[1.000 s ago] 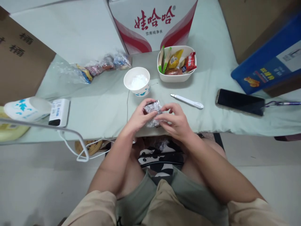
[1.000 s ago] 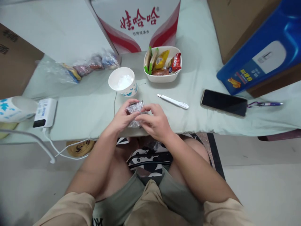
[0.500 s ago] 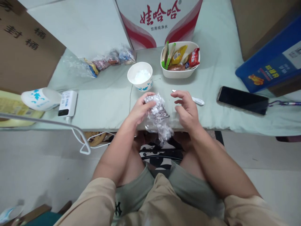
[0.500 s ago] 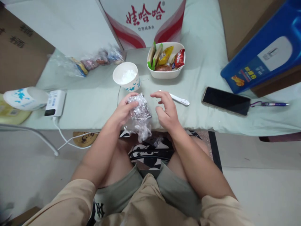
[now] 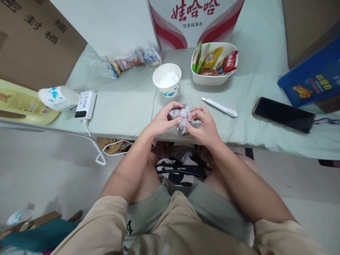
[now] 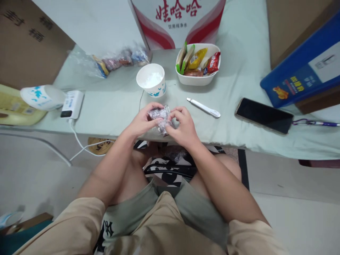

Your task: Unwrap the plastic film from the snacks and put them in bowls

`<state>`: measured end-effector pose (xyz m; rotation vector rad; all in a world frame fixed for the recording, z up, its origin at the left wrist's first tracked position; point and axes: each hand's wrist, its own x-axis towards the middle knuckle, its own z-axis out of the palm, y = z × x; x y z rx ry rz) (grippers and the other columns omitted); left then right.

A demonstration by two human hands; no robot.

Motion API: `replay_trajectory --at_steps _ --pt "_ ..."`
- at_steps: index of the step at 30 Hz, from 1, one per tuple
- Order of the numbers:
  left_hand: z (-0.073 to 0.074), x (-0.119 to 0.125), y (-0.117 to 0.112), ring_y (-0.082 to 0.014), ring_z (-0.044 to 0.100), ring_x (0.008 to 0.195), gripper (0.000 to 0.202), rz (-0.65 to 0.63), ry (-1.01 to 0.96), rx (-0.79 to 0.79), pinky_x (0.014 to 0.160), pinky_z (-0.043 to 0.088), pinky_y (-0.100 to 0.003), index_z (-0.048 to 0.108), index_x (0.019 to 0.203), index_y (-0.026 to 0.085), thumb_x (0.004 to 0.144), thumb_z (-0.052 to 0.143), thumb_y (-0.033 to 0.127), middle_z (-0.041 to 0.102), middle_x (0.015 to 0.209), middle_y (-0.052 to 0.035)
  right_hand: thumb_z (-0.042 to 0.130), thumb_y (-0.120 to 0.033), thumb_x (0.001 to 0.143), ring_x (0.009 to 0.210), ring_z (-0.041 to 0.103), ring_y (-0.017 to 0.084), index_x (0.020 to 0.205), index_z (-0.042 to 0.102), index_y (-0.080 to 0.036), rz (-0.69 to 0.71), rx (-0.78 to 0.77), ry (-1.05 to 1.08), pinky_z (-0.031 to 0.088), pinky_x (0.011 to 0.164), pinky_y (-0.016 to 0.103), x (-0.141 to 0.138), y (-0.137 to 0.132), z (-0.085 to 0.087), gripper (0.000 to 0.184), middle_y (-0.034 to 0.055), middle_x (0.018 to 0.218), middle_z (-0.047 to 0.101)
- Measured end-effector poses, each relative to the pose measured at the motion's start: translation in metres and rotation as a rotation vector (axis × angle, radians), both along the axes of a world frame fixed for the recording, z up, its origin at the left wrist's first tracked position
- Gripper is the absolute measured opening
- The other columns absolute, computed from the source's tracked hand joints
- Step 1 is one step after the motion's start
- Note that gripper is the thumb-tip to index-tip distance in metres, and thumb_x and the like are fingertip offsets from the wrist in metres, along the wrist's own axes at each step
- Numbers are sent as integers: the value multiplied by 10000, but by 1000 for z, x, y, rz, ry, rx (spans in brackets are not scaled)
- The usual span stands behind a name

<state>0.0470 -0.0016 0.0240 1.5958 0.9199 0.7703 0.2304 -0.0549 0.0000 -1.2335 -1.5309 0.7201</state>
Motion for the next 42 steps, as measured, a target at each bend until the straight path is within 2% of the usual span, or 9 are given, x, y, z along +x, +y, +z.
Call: replay_trajectory --at_steps 5,12,18,22,27,33,36,39,42 --pt "4 -6 -10 -270 653 1099 684 -170 -11 -141 937 525 -376 548 1262 221 656 846 333 635 1249 -113 636 -206 657 1101 596 244 1242 521 -247 150 -128 81 542 855 394 -4 4 -9 598 98 1294 576" --pt "-7 -25 -14 -142 668 726 976 -60 -10 -200 734 550 -292 380 1417 282 557 809 118 668 992 -27 624 -275 713 934 644 183 1035 551 -223 304 -333 263 557 770 348 -9 3 4 334 95 1293 601" --pt "-4 -31 -8 -183 688 825 989 15 -81 -313 778 558 -314 377 1447 291 580 842 193 676 1052 -56 616 -235 679 798 607 161 1171 547 -250 162 -345 181 527 724 332 -11 10 -2 497 46 1112 634" --pt "-16 -19 -6 -191 689 981 843 240 -339 -377 863 560 -337 407 1368 331 651 847 380 645 1217 -63 584 -266 726 792 608 151 1229 440 -290 -14 -359 412 534 698 301 -11 25 -19 523 14 1045 594" --pt "-30 11 -11 -200 667 1123 784 248 -482 -468 1007 521 -377 449 1275 317 631 880 435 631 1247 -41 635 -320 765 820 590 129 1150 341 -296 -192 -296 516 518 722 264 -19 30 -30 486 -12 1012 542" --pt "-28 36 -6 -261 625 1234 845 245 -490 -444 987 556 -430 383 1384 343 690 856 431 635 1305 -64 694 -376 769 730 527 134 972 398 -248 -209 -291 246 489 676 273 -19 23 -18 381 -29 850 516" --pt "-28 36 1 -276 616 1242 837 338 -454 -376 914 591 -421 373 1391 367 704 843 447 589 1390 -71 657 -385 807 840 581 182 965 498 -239 -174 -139 51 514 727 314 1 25 -10 267 19 916 588" --pt "-32 32 7 -287 630 1208 882 422 -399 -346 862 598 -413 342 1405 372 691 852 458 603 1351 -86 627 -305 811 1039 595 273 991 613 -233 -373 39 -252 499 904 454 33 30 -12 194 98 1064 638" --pt "-35 28 9 -281 652 1154 932 456 -362 -347 826 596 -392 308 1409 366 670 871 440 633 1274 -94 624 -258 772 1113 581 344 993 677 -204 -547 -1 -469 441 973 583 64 35 -25 233 169 1198 633"
